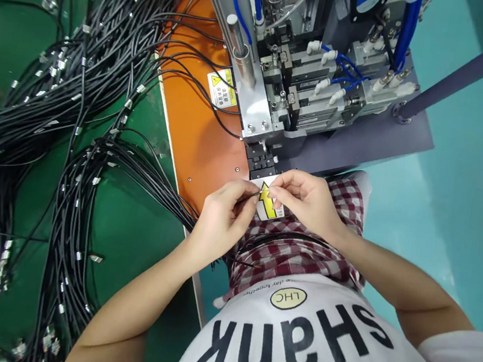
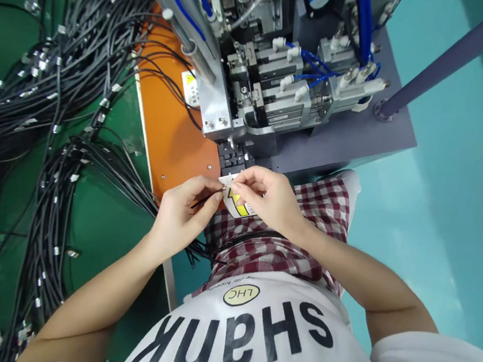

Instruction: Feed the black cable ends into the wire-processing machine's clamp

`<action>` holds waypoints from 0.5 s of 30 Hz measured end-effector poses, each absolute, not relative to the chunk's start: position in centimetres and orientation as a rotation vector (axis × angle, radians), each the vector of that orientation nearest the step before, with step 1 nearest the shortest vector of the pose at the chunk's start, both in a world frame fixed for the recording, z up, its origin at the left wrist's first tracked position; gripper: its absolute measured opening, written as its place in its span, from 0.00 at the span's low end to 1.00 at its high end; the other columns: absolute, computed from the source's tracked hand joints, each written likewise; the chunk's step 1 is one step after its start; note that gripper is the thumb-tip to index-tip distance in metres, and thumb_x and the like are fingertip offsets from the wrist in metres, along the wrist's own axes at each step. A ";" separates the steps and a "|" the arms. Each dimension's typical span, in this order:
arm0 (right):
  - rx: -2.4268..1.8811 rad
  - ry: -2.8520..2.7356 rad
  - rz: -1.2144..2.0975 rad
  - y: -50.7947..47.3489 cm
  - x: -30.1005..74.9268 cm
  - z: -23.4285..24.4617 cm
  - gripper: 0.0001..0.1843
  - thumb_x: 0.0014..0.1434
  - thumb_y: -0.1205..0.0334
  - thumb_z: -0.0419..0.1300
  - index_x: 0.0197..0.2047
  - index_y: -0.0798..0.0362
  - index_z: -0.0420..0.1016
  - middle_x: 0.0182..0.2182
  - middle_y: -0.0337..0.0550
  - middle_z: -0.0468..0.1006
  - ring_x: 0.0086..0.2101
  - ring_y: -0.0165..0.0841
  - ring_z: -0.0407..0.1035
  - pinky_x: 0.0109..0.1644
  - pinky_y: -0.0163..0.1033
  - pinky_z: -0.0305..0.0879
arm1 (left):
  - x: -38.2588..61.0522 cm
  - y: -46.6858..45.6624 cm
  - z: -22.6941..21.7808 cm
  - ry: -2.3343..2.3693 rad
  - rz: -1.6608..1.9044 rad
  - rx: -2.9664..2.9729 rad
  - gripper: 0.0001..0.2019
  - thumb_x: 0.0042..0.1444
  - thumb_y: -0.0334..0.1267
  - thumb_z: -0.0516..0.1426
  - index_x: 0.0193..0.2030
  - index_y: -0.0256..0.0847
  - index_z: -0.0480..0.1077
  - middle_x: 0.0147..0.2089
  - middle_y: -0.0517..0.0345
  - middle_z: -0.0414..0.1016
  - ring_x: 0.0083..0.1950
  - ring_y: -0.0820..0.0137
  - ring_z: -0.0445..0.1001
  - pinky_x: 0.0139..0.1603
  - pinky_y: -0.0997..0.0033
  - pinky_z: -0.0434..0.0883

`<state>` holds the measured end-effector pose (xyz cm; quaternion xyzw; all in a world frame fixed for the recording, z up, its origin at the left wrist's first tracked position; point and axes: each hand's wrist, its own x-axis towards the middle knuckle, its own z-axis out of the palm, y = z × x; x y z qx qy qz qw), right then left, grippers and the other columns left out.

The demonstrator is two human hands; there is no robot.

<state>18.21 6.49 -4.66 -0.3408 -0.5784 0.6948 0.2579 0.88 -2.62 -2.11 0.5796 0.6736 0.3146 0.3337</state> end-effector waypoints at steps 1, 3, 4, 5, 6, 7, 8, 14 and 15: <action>-0.919 -1.562 1.885 6.5 18.3 -4.7 0.11 0.62 0.55 0.65 0.37 0.55 0.75 0.28 0.38 0.77 0.28 0.28 0.72 0.35 0.36 0.70 | 1.0 -2.5 -2.1 1.752 0.834 1.479 0.06 0.65 0.38 0.56 0.46 0.43 0.72 0.40 0.55 0.78 0.37 0.70 0.76 0.39 0.68 0.75; -0.903 -1.522 1.919 6.7 18.7 -4.8 0.10 0.62 0.55 0.65 0.38 0.54 0.76 0.29 0.38 0.77 0.28 0.28 0.72 0.34 0.35 0.70 | 1.2 -2.4 -2.1 1.725 0.881 1.391 0.07 0.65 0.39 0.57 0.46 0.42 0.73 0.40 0.55 0.79 0.37 0.70 0.77 0.40 0.68 0.76; -0.894 -1.489 1.956 6.8 18.9 -4.8 0.10 0.61 0.55 0.66 0.38 0.54 0.76 0.30 0.38 0.77 0.28 0.28 0.72 0.35 0.35 0.71 | 1.2 -2.3 -2.1 1.700 0.909 1.337 0.07 0.64 0.40 0.58 0.46 0.42 0.73 0.40 0.55 0.79 0.37 0.70 0.77 0.40 0.68 0.76; -0.886 -1.451 2.003 7.0 19.1 -4.9 0.11 0.61 0.55 0.67 0.39 0.54 0.77 0.31 0.38 0.78 0.28 0.27 0.72 0.35 0.35 0.71 | 1.2 -2.3 -2.2 1.667 0.940 1.279 0.08 0.64 0.41 0.58 0.45 0.41 0.74 0.40 0.55 0.79 0.37 0.70 0.77 0.40 0.68 0.76; -0.877 -1.416 2.051 7.2 19.3 -4.9 0.11 0.60 0.55 0.67 0.40 0.54 0.77 0.31 0.38 0.78 0.28 0.27 0.71 0.35 0.35 0.71 | 1.3 -2.2 -2.2 1.632 0.969 1.221 0.08 0.64 0.41 0.59 0.46 0.40 0.74 0.40 0.55 0.79 0.37 0.70 0.78 0.40 0.69 0.76; -0.866 -1.389 2.095 7.4 19.5 -5.0 0.11 0.60 0.55 0.68 0.40 0.55 0.78 0.32 0.39 0.79 0.27 0.26 0.71 0.35 0.35 0.72 | 1.3 -2.2 -2.3 1.597 0.992 1.172 0.09 0.64 0.41 0.59 0.46 0.40 0.75 0.39 0.54 0.80 0.37 0.70 0.78 0.40 0.69 0.76; -0.852 -1.369 2.131 7.6 19.6 -5.1 0.11 0.60 0.55 0.68 0.40 0.55 0.78 0.32 0.39 0.79 0.27 0.26 0.71 0.35 0.34 0.71 | 1.3 -2.1 -2.3 1.568 1.009 1.140 0.09 0.64 0.41 0.60 0.46 0.39 0.75 0.39 0.54 0.80 0.37 0.70 0.78 0.40 0.69 0.76; -0.793 -1.325 2.233 8.2 19.4 -5.6 0.10 0.57 0.57 0.71 0.36 0.55 0.80 0.28 0.38 0.79 0.24 0.25 0.70 0.31 0.33 0.69 | 1.5 -1.9 -2.0 1.502 1.057 1.097 0.08 0.62 0.39 0.61 0.45 0.39 0.76 0.36 0.56 0.80 0.35 0.73 0.77 0.38 0.73 0.74; -0.801 -1.330 2.228 8.2 19.3 -5.6 0.10 0.56 0.58 0.71 0.36 0.55 0.80 0.27 0.37 0.79 0.24 0.25 0.70 0.30 0.33 0.69 | 1.5 -1.9 -2.0 1.496 1.062 1.082 0.08 0.62 0.39 0.61 0.45 0.39 0.76 0.36 0.56 0.79 0.35 0.73 0.77 0.38 0.73 0.74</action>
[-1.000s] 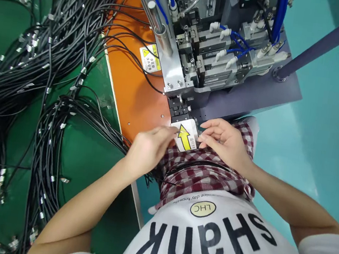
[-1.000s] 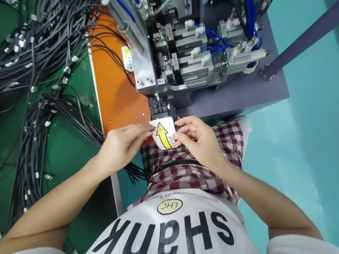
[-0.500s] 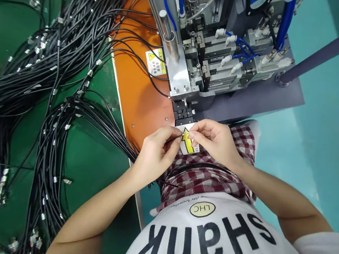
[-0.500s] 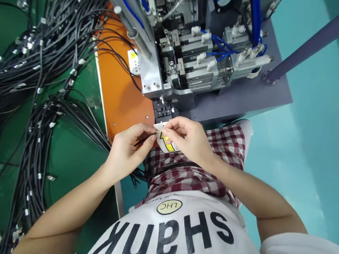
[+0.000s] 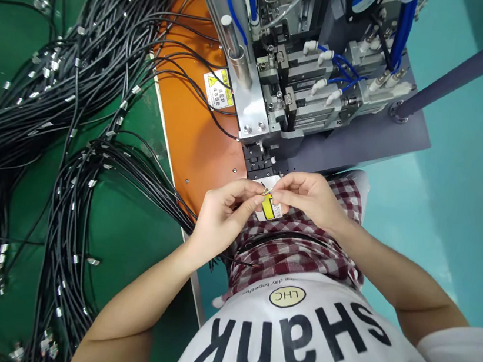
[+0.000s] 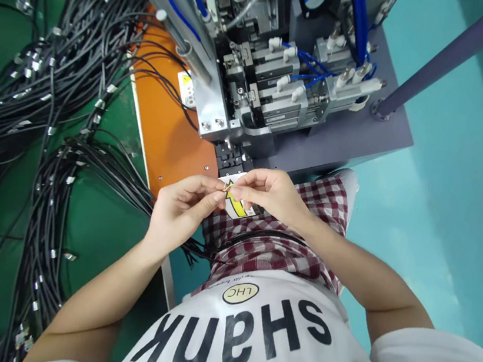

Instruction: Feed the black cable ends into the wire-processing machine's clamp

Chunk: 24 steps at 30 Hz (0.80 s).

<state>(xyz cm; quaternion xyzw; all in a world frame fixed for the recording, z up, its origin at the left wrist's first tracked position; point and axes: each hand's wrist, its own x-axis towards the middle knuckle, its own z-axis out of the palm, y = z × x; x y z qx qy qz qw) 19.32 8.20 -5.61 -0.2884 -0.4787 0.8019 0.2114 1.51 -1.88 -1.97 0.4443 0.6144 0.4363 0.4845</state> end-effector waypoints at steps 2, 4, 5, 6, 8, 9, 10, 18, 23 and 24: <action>-0.811 -1.350 2.209 8.1 19.2 -5.6 0.10 0.55 0.58 0.72 0.36 0.55 0.81 0.25 0.36 0.78 0.24 0.26 0.70 0.30 0.33 0.69 | 1.5 -2.0 -2.1 1.491 1.083 1.051 0.09 0.62 0.39 0.62 0.46 0.39 0.76 0.35 0.56 0.79 0.34 0.73 0.76 0.38 0.74 0.74; -0.814 -1.371 2.185 7.8 19.0 -5.4 0.09 0.54 0.59 0.72 0.36 0.55 0.81 0.24 0.36 0.78 0.24 0.26 0.71 0.30 0.33 0.70 | 1.5 -2.0 -2.3 1.492 1.107 1.034 0.10 0.62 0.39 0.62 0.48 0.39 0.75 0.34 0.57 0.78 0.34 0.73 0.76 0.38 0.74 0.73; -0.816 -1.378 2.174 7.7 18.9 -5.4 0.09 0.55 0.59 0.72 0.36 0.55 0.81 0.24 0.36 0.78 0.24 0.26 0.71 0.30 0.33 0.70 | 1.5 -2.0 -2.5 1.489 1.120 1.029 0.10 0.62 0.39 0.62 0.49 0.40 0.75 0.34 0.57 0.78 0.34 0.73 0.76 0.37 0.74 0.73; -0.818 -1.384 2.165 7.5 18.8 -5.3 0.10 0.55 0.58 0.72 0.35 0.55 0.81 0.25 0.37 0.78 0.24 0.26 0.71 0.30 0.33 0.69 | 1.5 -1.9 -2.6 1.483 1.135 1.023 0.10 0.62 0.38 0.62 0.49 0.39 0.75 0.33 0.57 0.77 0.34 0.74 0.76 0.37 0.75 0.73; -0.830 -1.399 2.140 7.3 18.6 -5.1 0.09 0.56 0.58 0.70 0.35 0.55 0.79 0.26 0.37 0.78 0.23 0.26 0.70 0.28 0.32 0.68 | 1.5 -1.7 -2.7 1.453 1.169 1.003 0.10 0.61 0.38 0.62 0.48 0.39 0.75 0.33 0.57 0.76 0.33 0.74 0.74 0.35 0.76 0.72; -0.838 -1.414 2.124 7.2 18.5 -5.0 0.09 0.57 0.58 0.70 0.34 0.55 0.79 0.26 0.37 0.78 0.23 0.25 0.69 0.28 0.32 0.68 | 1.6 -1.6 -2.7 1.429 1.190 0.987 0.10 0.61 0.38 0.62 0.48 0.39 0.75 0.33 0.57 0.76 0.32 0.75 0.73 0.33 0.76 0.71; -0.846 -1.435 2.100 7.0 18.4 -4.9 0.09 0.58 0.59 0.69 0.34 0.55 0.78 0.25 0.36 0.77 0.23 0.25 0.69 0.27 0.32 0.67 | 1.7 -1.4 -2.7 1.406 1.213 0.969 0.10 0.61 0.38 0.63 0.47 0.39 0.75 0.34 0.57 0.76 0.31 0.76 0.72 0.31 0.77 0.69; -0.876 -1.727 1.697 6.3 17.9 -4.9 0.05 0.59 0.66 0.64 0.32 0.54 0.74 0.25 0.35 0.75 0.25 0.25 0.66 0.28 0.32 0.60 | 2.5 -0.7 -2.8 1.356 1.370 0.718 0.06 0.60 0.39 0.63 0.37 0.39 0.74 0.30 0.61 0.70 0.22 0.81 0.62 0.21 0.76 0.57; -0.880 -1.787 1.567 6.4 17.8 -5.1 0.04 0.59 0.67 0.63 0.32 0.54 0.74 0.26 0.35 0.76 0.25 0.25 0.66 0.29 0.32 0.60 | 1.8 -0.6 -2.9 1.326 1.241 0.667 0.09 0.58 0.41 0.65 0.40 0.37 0.77 0.31 0.58 0.72 0.24 0.81 0.60 0.24 0.76 0.57; -0.878 -1.799 1.544 6.4 17.8 -5.0 0.04 0.59 0.67 0.63 0.32 0.53 0.75 0.26 0.35 0.76 0.25 0.25 0.66 0.29 0.32 0.60 | 1.6 -0.6 -2.9 1.326 1.213 0.666 0.09 0.58 0.41 0.65 0.40 0.37 0.78 0.32 0.57 0.73 0.24 0.80 0.61 0.25 0.76 0.58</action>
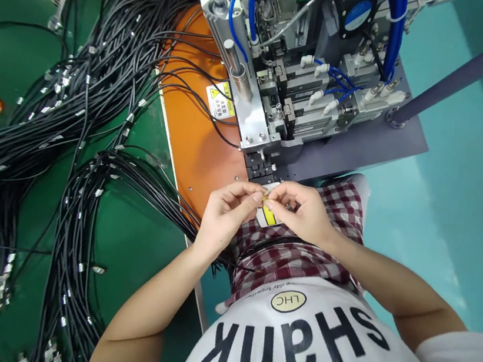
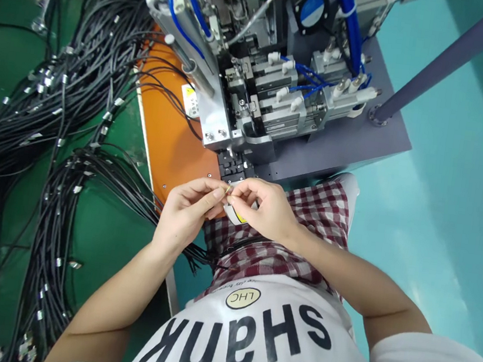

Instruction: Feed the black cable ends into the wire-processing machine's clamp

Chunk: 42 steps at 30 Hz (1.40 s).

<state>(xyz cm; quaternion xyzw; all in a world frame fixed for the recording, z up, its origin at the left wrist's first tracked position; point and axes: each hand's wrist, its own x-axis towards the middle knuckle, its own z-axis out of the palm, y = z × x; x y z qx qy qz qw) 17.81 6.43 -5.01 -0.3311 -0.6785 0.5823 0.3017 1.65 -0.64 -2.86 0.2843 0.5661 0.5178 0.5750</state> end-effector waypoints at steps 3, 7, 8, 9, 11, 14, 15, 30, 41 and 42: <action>-0.879 -1.826 1.505 6.4 17.9 -4.8 0.04 0.59 0.68 0.63 0.31 0.53 0.74 0.26 0.34 0.75 0.25 0.25 0.66 0.30 0.32 0.61 | 1.2 -0.7 -3.0 1.332 1.188 0.671 0.09 0.57 0.41 0.66 0.40 0.37 0.79 0.30 0.57 0.73 0.24 0.80 0.60 0.25 0.75 0.59; -0.870 -1.831 1.525 6.2 17.9 -4.7 0.04 0.59 0.69 0.63 0.32 0.53 0.74 0.26 0.34 0.75 0.26 0.25 0.66 0.31 0.33 0.61 | 1.0 -0.7 -3.2 1.314 1.187 0.651 0.08 0.56 0.39 0.66 0.39 0.38 0.79 0.27 0.60 0.71 0.24 0.80 0.60 0.25 0.75 0.59; -0.864 -1.828 1.531 6.1 17.8 -4.7 0.04 0.59 0.69 0.63 0.32 0.53 0.74 0.26 0.34 0.75 0.26 0.25 0.66 0.31 0.33 0.61 | 1.0 -0.7 -3.2 1.302 1.190 0.638 0.07 0.56 0.39 0.67 0.39 0.38 0.79 0.28 0.60 0.71 0.23 0.81 0.60 0.25 0.76 0.58; -0.858 -1.827 1.531 6.1 17.8 -4.7 0.04 0.59 0.69 0.62 0.32 0.53 0.74 0.27 0.35 0.75 0.27 0.25 0.67 0.31 0.33 0.62 | 1.0 -0.7 -3.2 1.289 1.196 0.624 0.07 0.56 0.38 0.67 0.39 0.38 0.78 0.28 0.61 0.71 0.23 0.81 0.60 0.25 0.76 0.58; -0.850 -1.827 1.517 6.0 17.8 -4.7 0.04 0.59 0.70 0.62 0.32 0.53 0.74 0.28 0.35 0.75 0.27 0.26 0.67 0.31 0.33 0.62 | 1.1 -0.6 -3.1 1.269 1.211 0.602 0.07 0.55 0.37 0.67 0.38 0.38 0.78 0.28 0.61 0.71 0.23 0.81 0.60 0.25 0.76 0.57; -0.846 -1.827 1.510 6.0 17.8 -4.6 0.04 0.59 0.69 0.62 0.32 0.53 0.73 0.28 0.35 0.75 0.27 0.26 0.66 0.31 0.33 0.61 | 1.3 -0.6 -3.0 1.259 1.241 0.567 0.07 0.53 0.37 0.68 0.37 0.38 0.78 0.28 0.61 0.71 0.22 0.82 0.60 0.24 0.76 0.57; -0.847 -1.823 1.516 5.9 17.8 -4.6 0.04 0.59 0.69 0.62 0.32 0.53 0.73 0.27 0.35 0.74 0.27 0.26 0.66 0.31 0.33 0.61 | 1.4 -0.6 -3.0 1.261 1.248 0.553 0.07 0.52 0.37 0.68 0.36 0.38 0.78 0.28 0.61 0.72 0.22 0.82 0.60 0.24 0.76 0.57; -0.878 -1.808 1.498 5.8 17.7 -4.7 0.04 0.59 0.68 0.61 0.32 0.52 0.72 0.27 0.36 0.75 0.27 0.27 0.66 0.31 0.34 0.61 | 2.1 -0.7 -3.0 1.285 1.289 0.540 0.05 0.54 0.36 0.67 0.36 0.38 0.78 0.26 0.62 0.70 0.24 0.81 0.61 0.26 0.76 0.57; -0.892 -1.842 1.509 5.8 17.7 -4.7 0.04 0.59 0.67 0.62 0.32 0.52 0.72 0.26 0.36 0.74 0.27 0.28 0.67 0.31 0.35 0.61 | 1.6 -0.4 -2.6 1.230 1.232 0.433 0.08 0.48 0.36 0.70 0.34 0.38 0.78 0.25 0.63 0.70 0.22 0.81 0.61 0.26 0.76 0.58; -0.890 -1.843 1.508 5.8 17.7 -4.7 0.04 0.59 0.67 0.62 0.32 0.52 0.72 0.27 0.36 0.74 0.27 0.28 0.67 0.31 0.35 0.61 | 1.5 -0.4 -2.7 1.224 1.228 0.426 0.09 0.48 0.36 0.70 0.34 0.38 0.78 0.26 0.63 0.71 0.22 0.81 0.61 0.26 0.76 0.58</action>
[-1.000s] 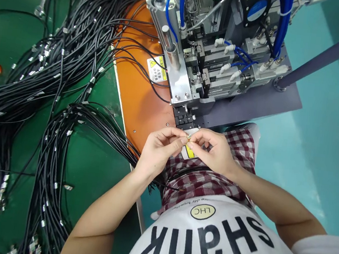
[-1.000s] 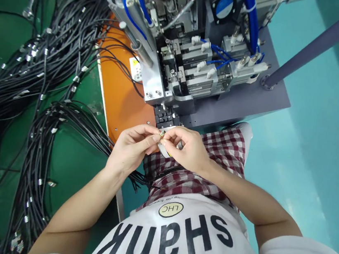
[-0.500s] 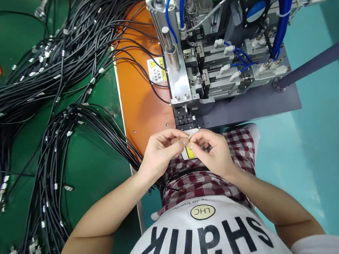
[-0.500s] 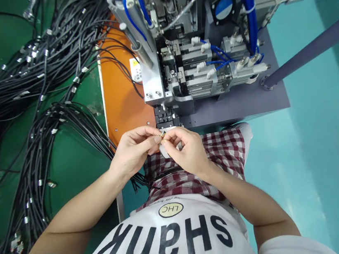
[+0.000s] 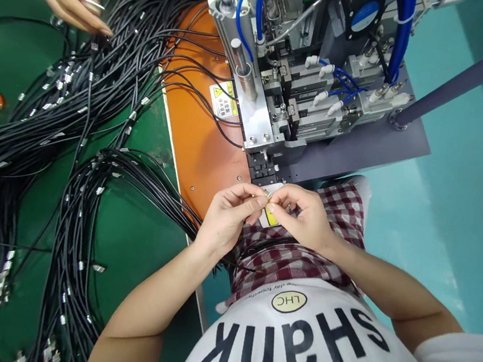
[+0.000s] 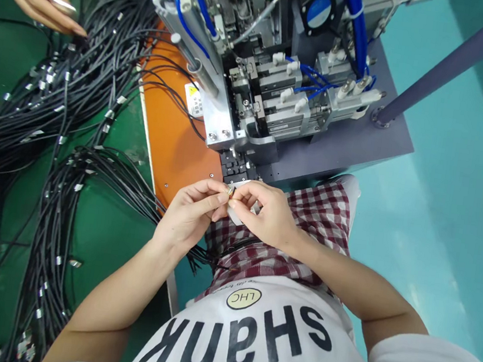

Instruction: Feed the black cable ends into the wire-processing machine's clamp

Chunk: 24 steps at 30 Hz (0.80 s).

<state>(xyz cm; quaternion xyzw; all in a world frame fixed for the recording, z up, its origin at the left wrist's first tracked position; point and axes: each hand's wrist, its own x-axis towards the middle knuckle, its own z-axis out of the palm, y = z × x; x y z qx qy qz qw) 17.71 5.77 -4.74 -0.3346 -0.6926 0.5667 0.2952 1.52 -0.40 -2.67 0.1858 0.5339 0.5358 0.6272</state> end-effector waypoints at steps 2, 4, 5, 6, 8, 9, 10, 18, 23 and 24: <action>-0.888 -1.844 1.507 5.8 17.7 -4.7 0.03 0.59 0.67 0.62 0.32 0.52 0.72 0.27 0.36 0.75 0.27 0.28 0.67 0.31 0.35 0.61 | 1.4 -0.4 -2.7 1.224 1.221 0.413 0.09 0.47 0.36 0.71 0.34 0.38 0.78 0.26 0.63 0.71 0.22 0.81 0.62 0.26 0.76 0.59; -0.884 -1.846 1.510 5.8 17.7 -4.7 0.04 0.59 0.67 0.62 0.32 0.52 0.72 0.27 0.36 0.75 0.27 0.28 0.67 0.32 0.35 0.61 | 1.3 -0.4 -2.8 1.229 1.216 0.403 0.10 0.46 0.37 0.71 0.34 0.38 0.78 0.26 0.63 0.72 0.22 0.81 0.62 0.26 0.76 0.59; -0.881 -1.847 1.510 5.8 17.7 -4.7 0.04 0.59 0.67 0.61 0.32 0.52 0.72 0.27 0.36 0.75 0.27 0.28 0.67 0.32 0.35 0.61 | 1.3 -0.4 -2.8 1.230 1.213 0.401 0.10 0.46 0.37 0.71 0.34 0.38 0.78 0.26 0.62 0.72 0.22 0.81 0.62 0.26 0.76 0.59; -0.880 -1.847 1.510 5.8 17.6 -4.7 0.04 0.59 0.67 0.61 0.32 0.52 0.72 0.27 0.36 0.75 0.28 0.28 0.67 0.32 0.35 0.61 | 1.3 -0.4 -2.8 1.230 1.210 0.401 0.10 0.46 0.37 0.71 0.34 0.38 0.78 0.27 0.62 0.73 0.22 0.81 0.63 0.26 0.76 0.60; -0.873 -1.845 1.506 5.8 17.6 -4.7 0.04 0.59 0.67 0.61 0.32 0.52 0.72 0.27 0.36 0.75 0.28 0.28 0.67 0.32 0.35 0.62 | 1.3 -0.4 -2.8 1.226 1.209 0.403 0.10 0.47 0.37 0.71 0.34 0.38 0.78 0.27 0.62 0.73 0.22 0.81 0.63 0.26 0.76 0.60; -0.870 -1.841 1.503 5.9 17.7 -4.7 0.04 0.59 0.67 0.61 0.32 0.52 0.72 0.27 0.36 0.75 0.28 0.28 0.67 0.32 0.35 0.62 | 1.3 -0.4 -2.8 1.222 1.212 0.406 0.09 0.47 0.37 0.71 0.34 0.38 0.78 0.27 0.62 0.73 0.22 0.80 0.64 0.26 0.76 0.61; -0.865 -1.837 1.498 5.9 17.7 -4.7 0.04 0.59 0.68 0.62 0.32 0.52 0.72 0.27 0.36 0.74 0.28 0.28 0.67 0.32 0.35 0.62 | 1.3 -0.5 -2.7 1.220 1.214 0.413 0.09 0.48 0.37 0.70 0.34 0.39 0.78 0.27 0.62 0.73 0.23 0.80 0.65 0.27 0.75 0.61; -0.890 -1.870 1.399 5.5 17.3 -4.6 0.05 0.59 0.69 0.60 0.32 0.51 0.72 0.29 0.37 0.76 0.29 0.29 0.67 0.35 0.36 0.64 | 2.4 -1.1 -2.3 1.337 1.282 0.510 0.08 0.54 0.39 0.67 0.37 0.39 0.77 0.25 0.63 0.67 0.25 0.79 0.60 0.27 0.76 0.59; -0.921 -1.893 1.503 5.9 17.8 -4.7 0.01 0.60 0.65 0.63 0.35 0.51 0.76 0.31 0.38 0.79 0.30 0.30 0.71 0.36 0.36 0.66 | 2.5 -1.1 -2.7 1.370 1.300 0.543 0.08 0.54 0.41 0.67 0.36 0.38 0.76 0.28 0.61 0.69 0.25 0.80 0.59 0.27 0.76 0.59; -0.929 -1.881 1.547 6.1 18.0 -4.6 0.02 0.61 0.63 0.64 0.37 0.51 0.78 0.32 0.39 0.81 0.30 0.30 0.72 0.36 0.37 0.67 | 2.5 -1.1 -2.8 1.371 1.298 0.545 0.09 0.54 0.41 0.67 0.36 0.38 0.76 0.28 0.61 0.69 0.25 0.80 0.59 0.27 0.76 0.60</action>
